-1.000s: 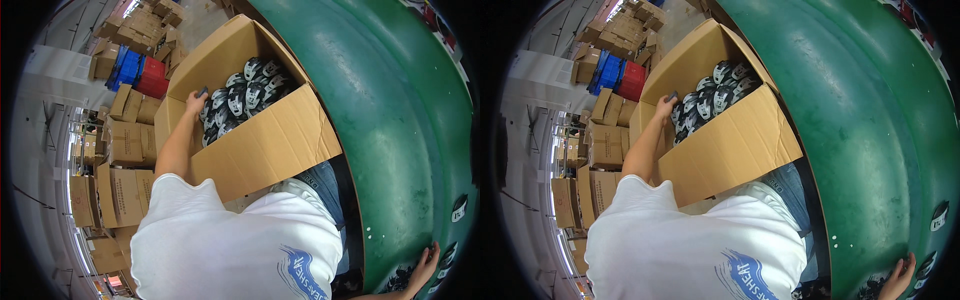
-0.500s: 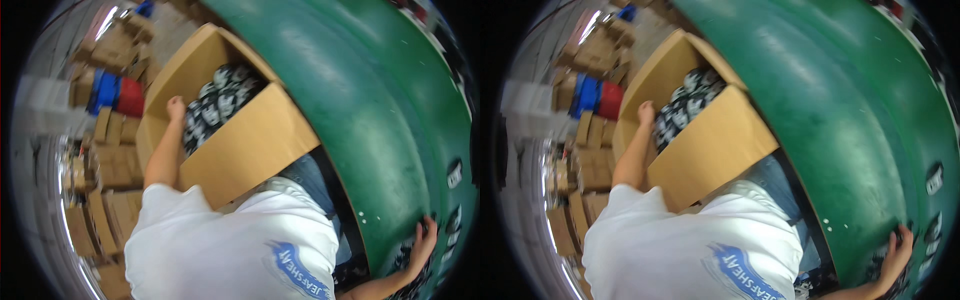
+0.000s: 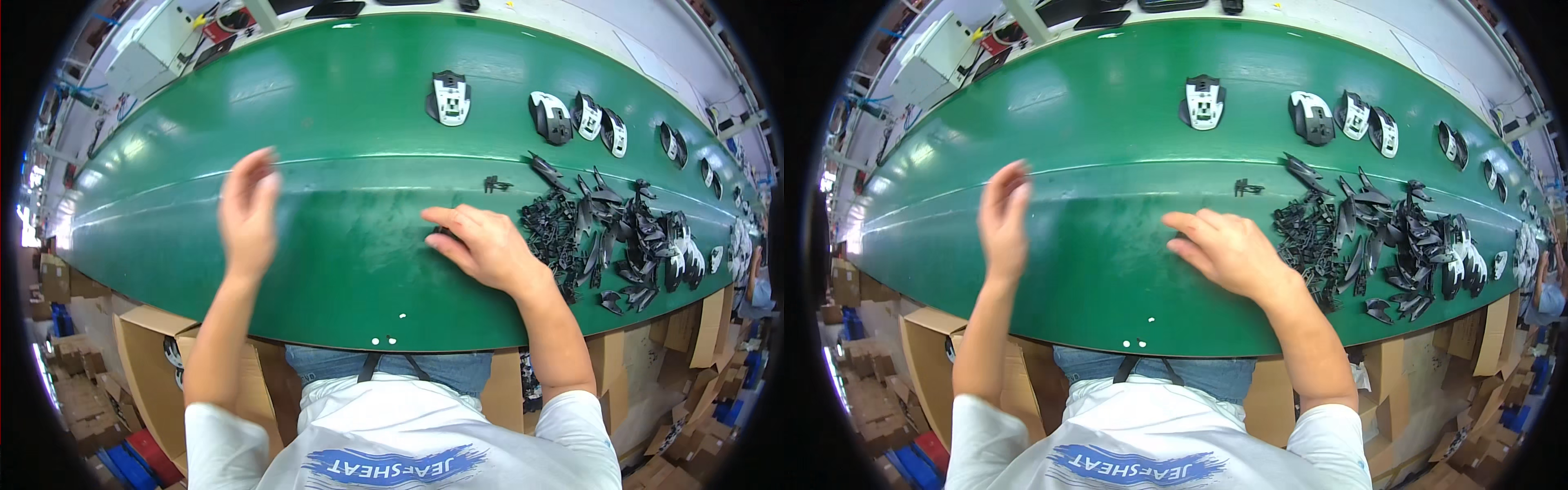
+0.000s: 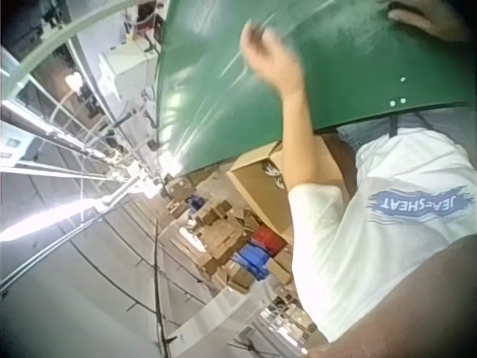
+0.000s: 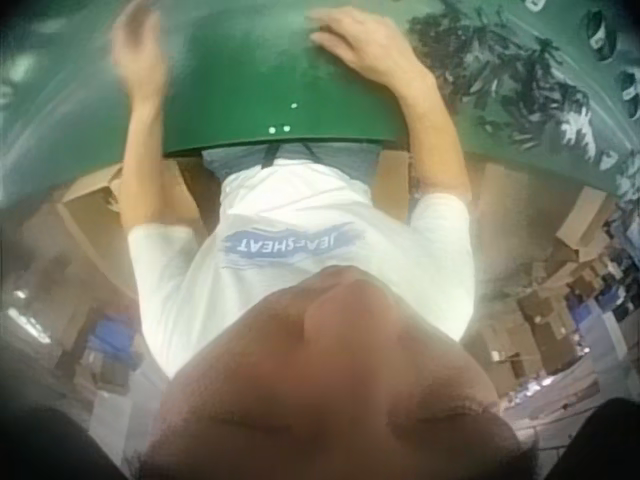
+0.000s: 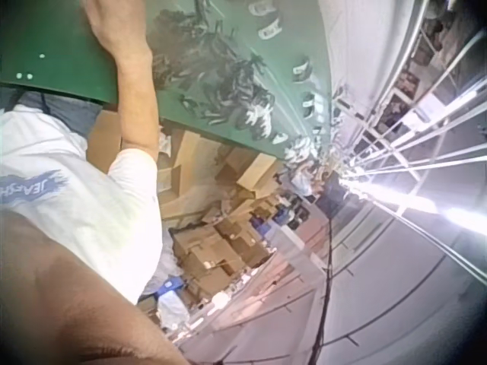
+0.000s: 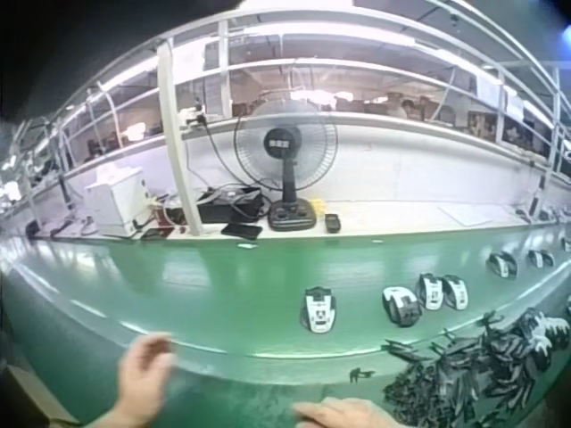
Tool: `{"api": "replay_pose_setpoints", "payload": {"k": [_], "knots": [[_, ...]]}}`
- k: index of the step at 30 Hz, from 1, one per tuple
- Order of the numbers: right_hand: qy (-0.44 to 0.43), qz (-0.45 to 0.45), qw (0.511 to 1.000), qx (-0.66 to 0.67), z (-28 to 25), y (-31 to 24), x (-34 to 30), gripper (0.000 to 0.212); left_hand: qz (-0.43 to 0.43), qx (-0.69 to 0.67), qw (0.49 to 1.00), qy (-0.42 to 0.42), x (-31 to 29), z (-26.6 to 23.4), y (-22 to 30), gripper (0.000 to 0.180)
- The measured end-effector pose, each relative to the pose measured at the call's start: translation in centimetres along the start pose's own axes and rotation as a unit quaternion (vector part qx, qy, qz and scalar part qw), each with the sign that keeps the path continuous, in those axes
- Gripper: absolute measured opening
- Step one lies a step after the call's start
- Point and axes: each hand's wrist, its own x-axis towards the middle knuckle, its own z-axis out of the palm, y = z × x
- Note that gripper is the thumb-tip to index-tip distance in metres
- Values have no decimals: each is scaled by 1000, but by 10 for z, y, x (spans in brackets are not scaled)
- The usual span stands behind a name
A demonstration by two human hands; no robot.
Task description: The person repeatedly assembles computer mouse shells by fitting small plastic components into the mouse casings by hand and placing the assembled mouse shells into a cardboard box.
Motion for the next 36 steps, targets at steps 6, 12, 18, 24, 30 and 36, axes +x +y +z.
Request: {"api": "replay_pose_setpoints", "payload": {"k": [6,12,18,24,30,36], "knots": [[-34,53,997,49,-7,9,3,23,119,207,969,63,93,238,-15,67],[42,124,977,170,-23,22,1,18,51,231,969,-77,115,255,-24,90],[32,62,990,122,-22,17,3,23,-235,-410,859,-197,37,165,7,58],[136,35,976,169,-8,26,3,30,-247,-590,734,-228,-5,132,5,62],[225,63,936,264,-5,14,22,14,-249,-612,690,-295,-12,134,4,66],[188,74,955,217,-19,-20,39,13,-244,-642,662,-300,-13,128,13,71]]}}
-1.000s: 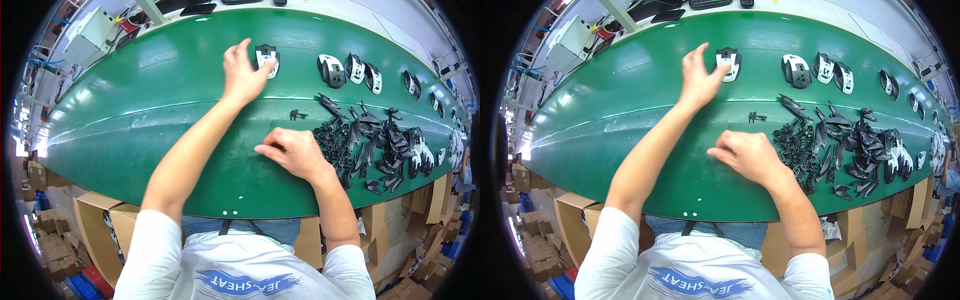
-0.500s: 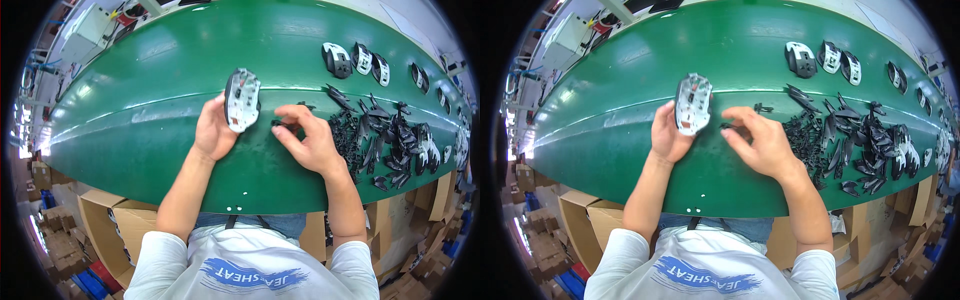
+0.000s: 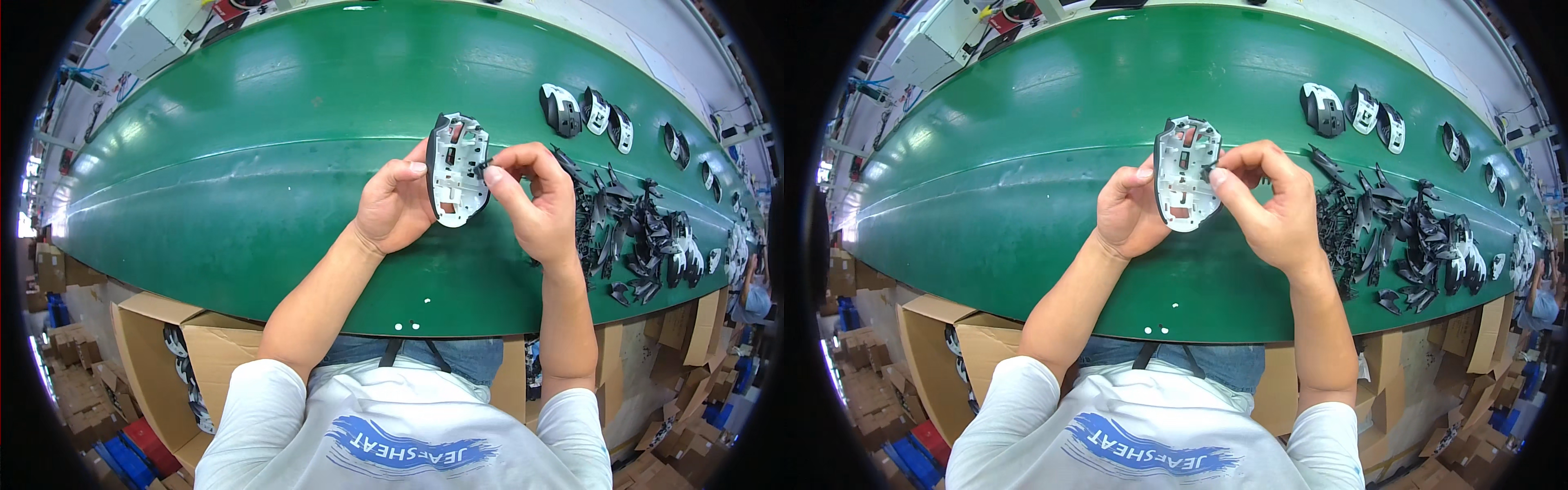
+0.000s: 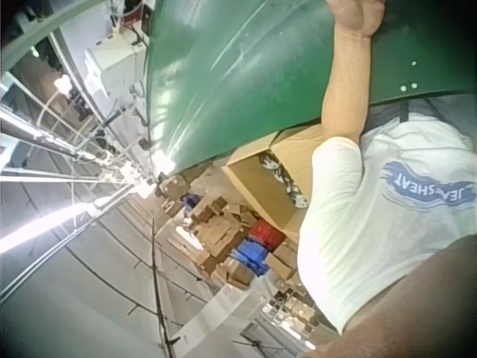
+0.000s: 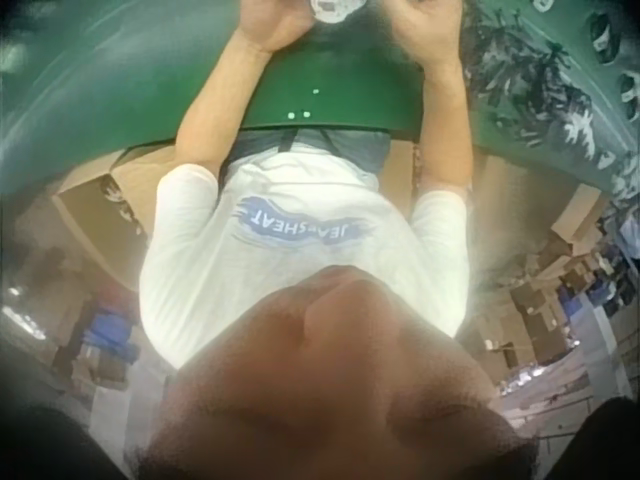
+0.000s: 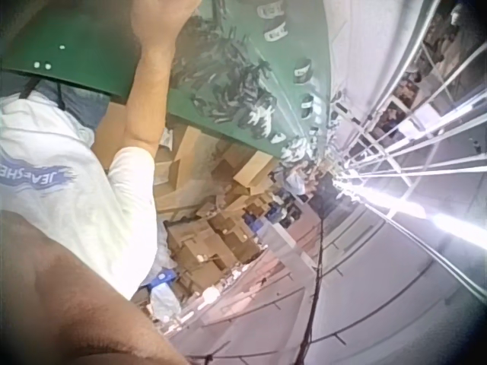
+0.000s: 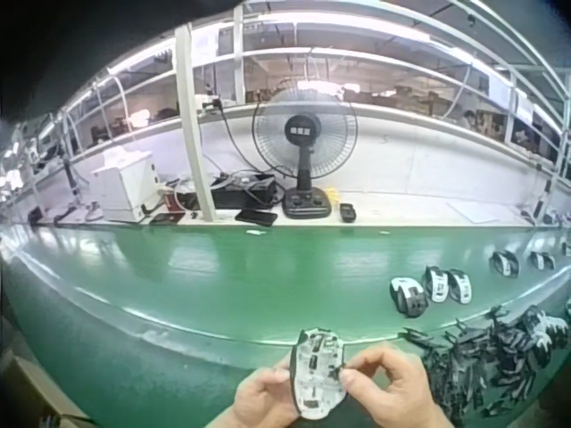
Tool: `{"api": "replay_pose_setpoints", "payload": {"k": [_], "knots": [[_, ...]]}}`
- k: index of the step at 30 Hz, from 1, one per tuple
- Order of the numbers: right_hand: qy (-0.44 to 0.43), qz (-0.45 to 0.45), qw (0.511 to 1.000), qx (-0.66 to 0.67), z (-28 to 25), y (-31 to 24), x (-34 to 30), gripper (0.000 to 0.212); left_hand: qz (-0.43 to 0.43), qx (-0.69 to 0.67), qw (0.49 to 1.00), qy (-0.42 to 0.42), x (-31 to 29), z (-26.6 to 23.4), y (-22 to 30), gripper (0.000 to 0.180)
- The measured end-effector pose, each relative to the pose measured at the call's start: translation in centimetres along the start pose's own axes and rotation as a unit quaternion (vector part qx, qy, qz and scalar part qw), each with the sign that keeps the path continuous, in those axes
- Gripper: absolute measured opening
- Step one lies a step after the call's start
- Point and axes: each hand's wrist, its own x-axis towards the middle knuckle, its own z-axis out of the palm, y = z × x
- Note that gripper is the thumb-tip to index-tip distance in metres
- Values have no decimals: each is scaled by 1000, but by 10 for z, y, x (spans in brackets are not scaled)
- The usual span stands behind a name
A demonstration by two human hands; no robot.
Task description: The person repeatedly assembles computer mouse shells by fitting small plastic components into the mouse casings by hand and placing the assembled mouse shells into a cardboard box.
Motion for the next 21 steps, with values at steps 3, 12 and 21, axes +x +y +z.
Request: {"api": "replay_pose_setpoints", "payload": {"k": [3,12,21], "knots": [[-1,128,991,37,13,-18,11,11,14,-8,1000,-10,1,-4,1,72],[26,-54,975,-214,24,3,17,10,-11,5,1000,27,5,-3,-3,69],[-45,-51,963,-261,10,12,5,9,-36,125,987,98,3,4,-22,86]]}}
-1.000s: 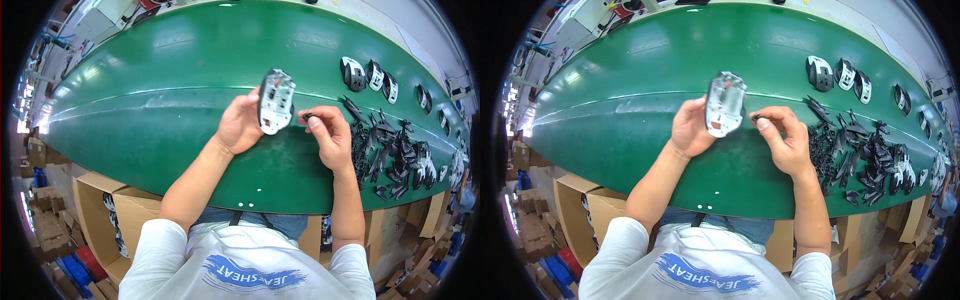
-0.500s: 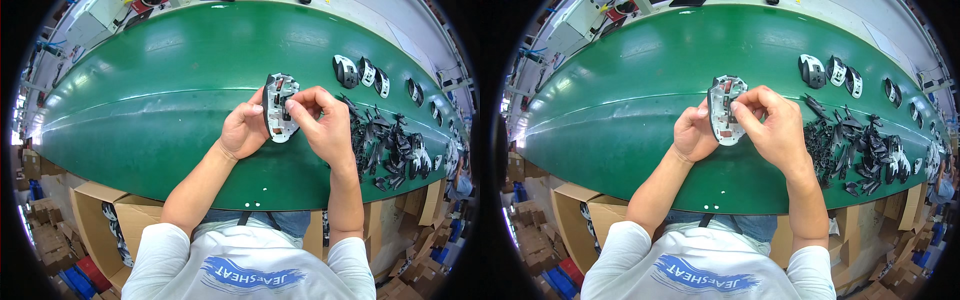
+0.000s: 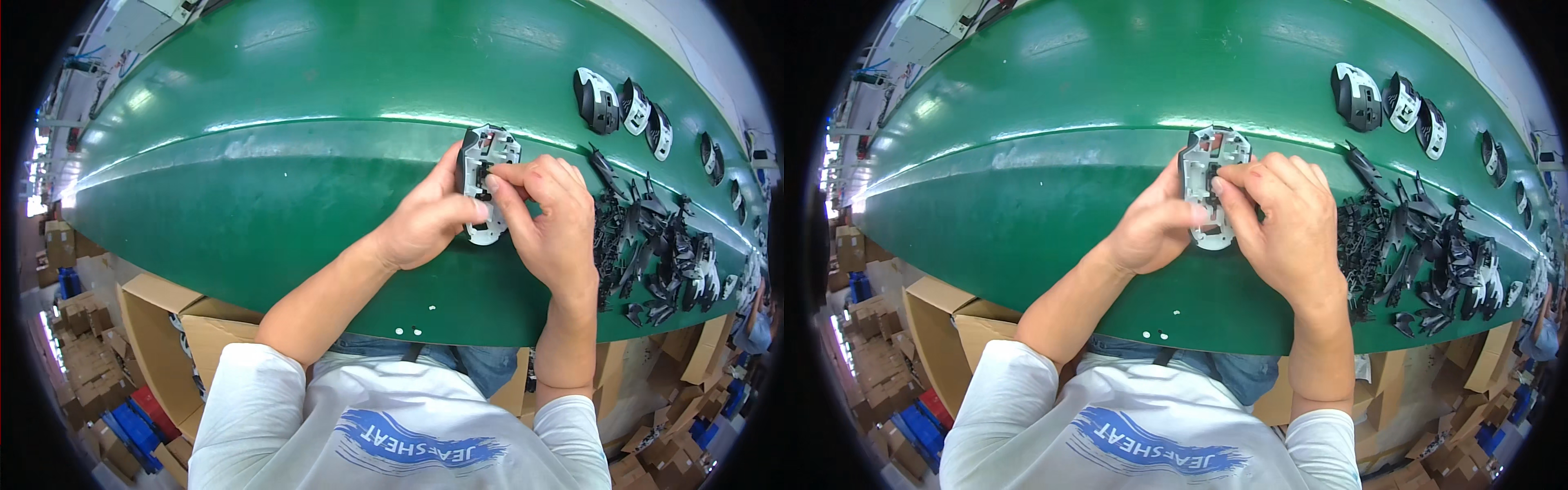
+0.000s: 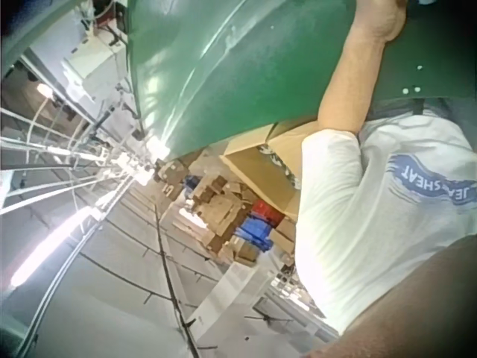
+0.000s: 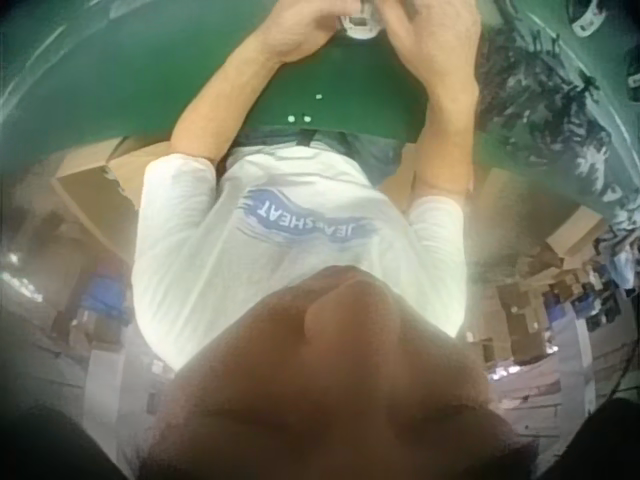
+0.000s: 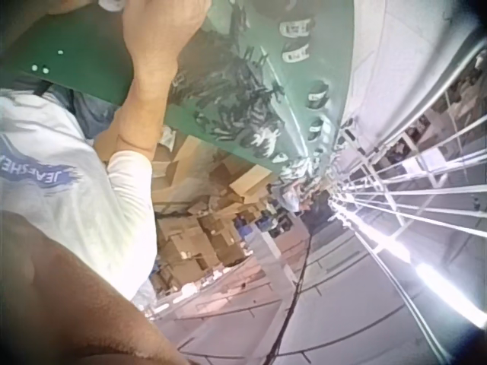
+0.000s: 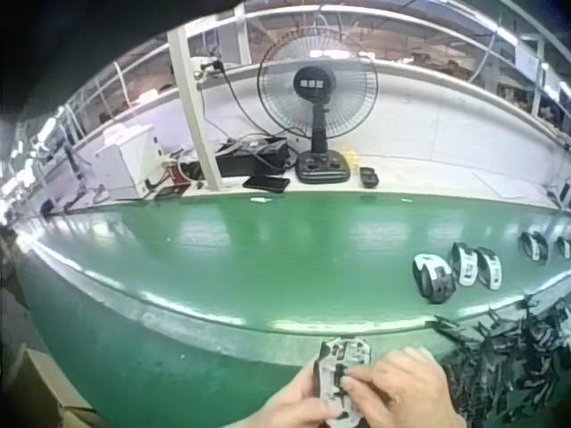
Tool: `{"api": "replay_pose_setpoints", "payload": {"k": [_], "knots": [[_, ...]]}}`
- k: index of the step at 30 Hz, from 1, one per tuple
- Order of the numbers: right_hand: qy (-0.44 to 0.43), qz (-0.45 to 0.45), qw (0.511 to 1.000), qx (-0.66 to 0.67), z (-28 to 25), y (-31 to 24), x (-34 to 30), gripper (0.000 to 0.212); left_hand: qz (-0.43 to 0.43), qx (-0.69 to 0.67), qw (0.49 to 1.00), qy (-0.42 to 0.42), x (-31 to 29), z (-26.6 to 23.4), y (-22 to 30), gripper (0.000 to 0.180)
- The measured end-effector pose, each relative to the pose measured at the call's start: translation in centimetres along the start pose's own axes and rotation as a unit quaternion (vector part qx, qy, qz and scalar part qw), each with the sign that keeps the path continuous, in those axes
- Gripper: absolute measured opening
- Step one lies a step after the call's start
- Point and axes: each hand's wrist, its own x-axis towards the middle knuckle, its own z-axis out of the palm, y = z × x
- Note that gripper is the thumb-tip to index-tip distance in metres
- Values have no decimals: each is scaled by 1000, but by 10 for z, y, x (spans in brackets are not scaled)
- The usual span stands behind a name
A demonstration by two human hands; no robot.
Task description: The person repeatedly assembles computer mouse shells by fitting small plastic components into the mouse casings by hand and placing the assembled mouse shells into a cardboard box.
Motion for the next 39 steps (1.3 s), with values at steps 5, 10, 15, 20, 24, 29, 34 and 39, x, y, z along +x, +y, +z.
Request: {"api": "replay_pose_setpoints", "payload": {"k": [5,10,15,20,24,29,34,39], "knots": [[-6,-28,999,-38,-7,5,0,10,46,94,994,23,0,16,-7,86],[-24,-32,999,-36,-4,12,0,16,41,176,978,100,0,10,-11,77],[-4,65,996,67,17,17,4,32,49,170,972,154,-1,-3,-15,72],[-20,106,969,221,30,26,1,63,79,193,969,136,-2,-3,-12,74],[-81,138,973,168,25,25,0,67,118,263,949,126,-6,-11,-18,83],[-105,189,958,190,15,26,-10,78,79,277,951,116,-4,2,-11,75],[-58,189,962,190,28,11,-6,76,82,255,938,219,-7,9,-12,58],[-49,186,969,158,32,8,-11,72,145,346,899,226,4,7,-24,45]]}}
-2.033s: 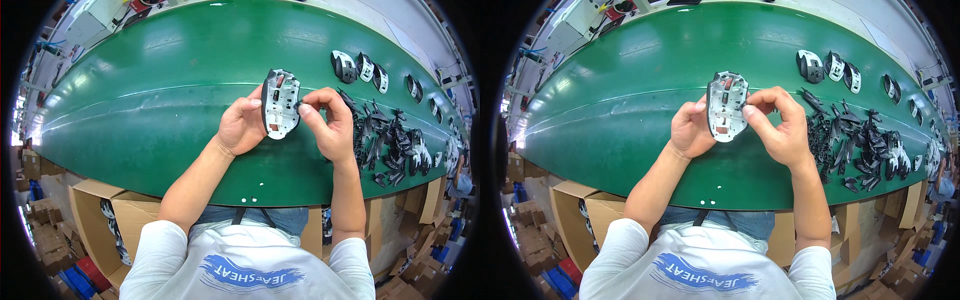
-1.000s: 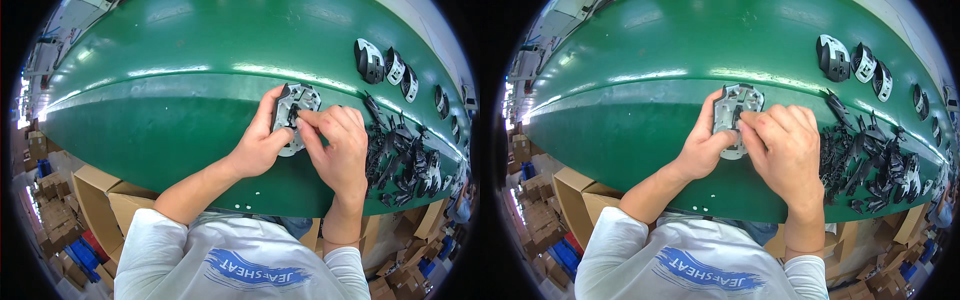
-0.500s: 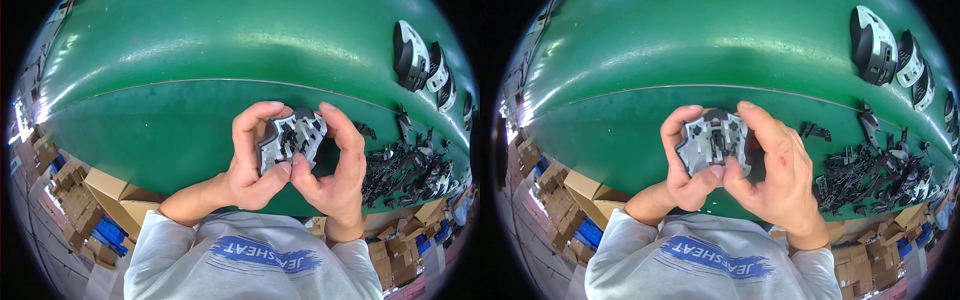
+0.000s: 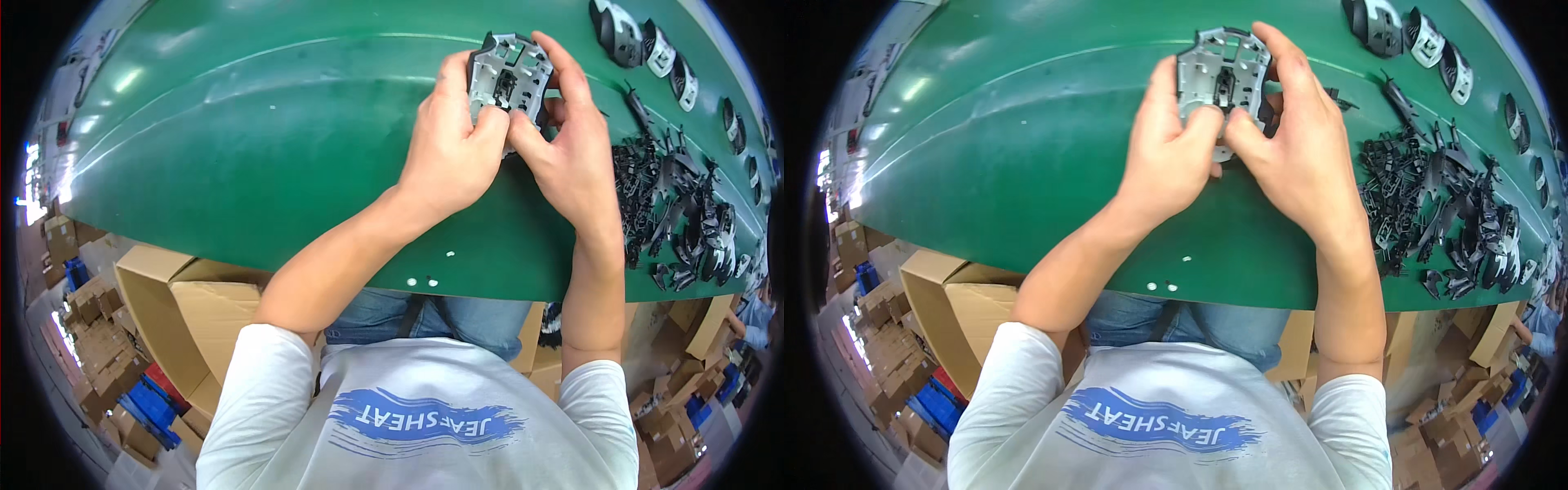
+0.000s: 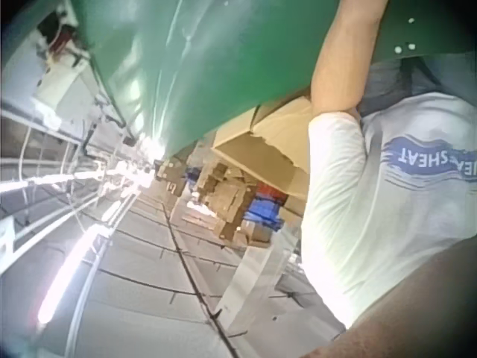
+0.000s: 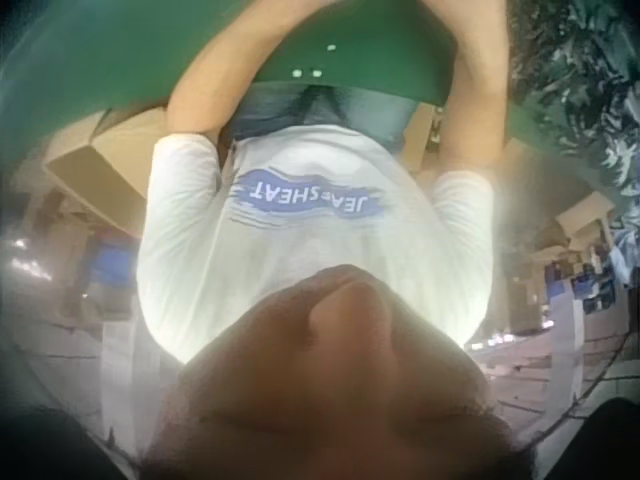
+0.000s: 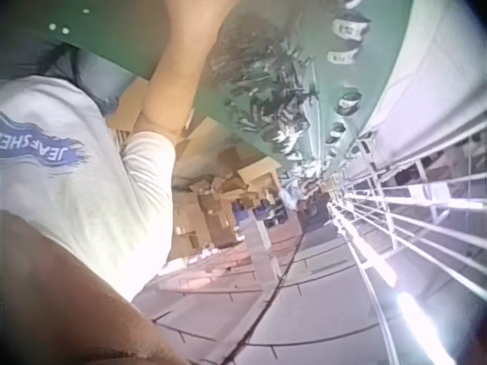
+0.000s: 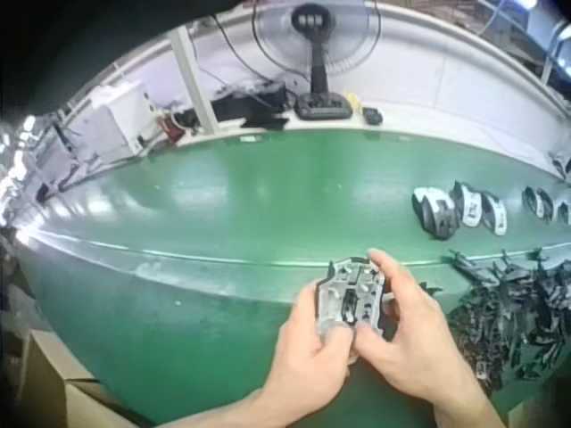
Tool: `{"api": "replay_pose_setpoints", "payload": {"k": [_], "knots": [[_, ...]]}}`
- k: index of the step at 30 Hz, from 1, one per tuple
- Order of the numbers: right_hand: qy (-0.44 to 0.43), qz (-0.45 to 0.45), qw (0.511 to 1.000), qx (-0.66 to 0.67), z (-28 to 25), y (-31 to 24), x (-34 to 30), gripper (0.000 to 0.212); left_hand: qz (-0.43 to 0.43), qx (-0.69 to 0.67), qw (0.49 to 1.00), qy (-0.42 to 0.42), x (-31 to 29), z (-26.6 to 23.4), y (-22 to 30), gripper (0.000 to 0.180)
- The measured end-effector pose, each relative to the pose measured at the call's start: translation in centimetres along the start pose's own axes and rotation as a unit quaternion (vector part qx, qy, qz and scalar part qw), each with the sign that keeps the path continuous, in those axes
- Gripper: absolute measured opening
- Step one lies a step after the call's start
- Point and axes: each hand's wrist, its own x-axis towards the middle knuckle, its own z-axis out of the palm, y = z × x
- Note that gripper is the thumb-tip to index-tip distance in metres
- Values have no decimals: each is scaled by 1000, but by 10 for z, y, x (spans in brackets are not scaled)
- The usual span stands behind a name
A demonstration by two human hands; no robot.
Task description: The person repeatedly assembles computer mouse shells by fitting small plastic components into the mouse casings by hand and placing the assembled mouse shells into a cardboard box.
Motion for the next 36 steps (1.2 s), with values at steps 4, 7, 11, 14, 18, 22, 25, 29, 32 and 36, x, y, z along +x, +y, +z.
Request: {"api": "replay_pose_setpoints", "payload": {"k": [4,7,11,14,18,22,25,29,32,36], "knots": [[0,-12,999,44,9,-3,0,73,44,56,997,9,2,-9,-3,45],[36,-42,993,100,15,3,-5,74,74,50,996,5,-3,-8,-2,46],[35,-37,996,72,15,-1,-1,73,50,43,998,-15,-4,-9,4,44],[22,-33,996,84,16,2,0,74,73,37,996,-20,-3,-10,-6,44],[13,-18,997,70,5,9,1,74,22,26,998,-49,1,0,-1,46],[8,-15,996,87,-3,10,7,77,57,-19,994,-88,6,-8,-7,53],[-7,-30,986,163,2,5,4,82,-67,-186,967,-159,1,-25,36,55],[-167,-16,950,262,1,-29,-1,90,-145,-296,936,-124,-29,-60,61,57],[-270,-58,953,128,-35,-54,4,94,-155,-291,942,-59,-79,-103,84,57],[-96,-78,966,-228,-74,-20,9,56,-100,-327,940,-1,-155,-179,100,54]]}}
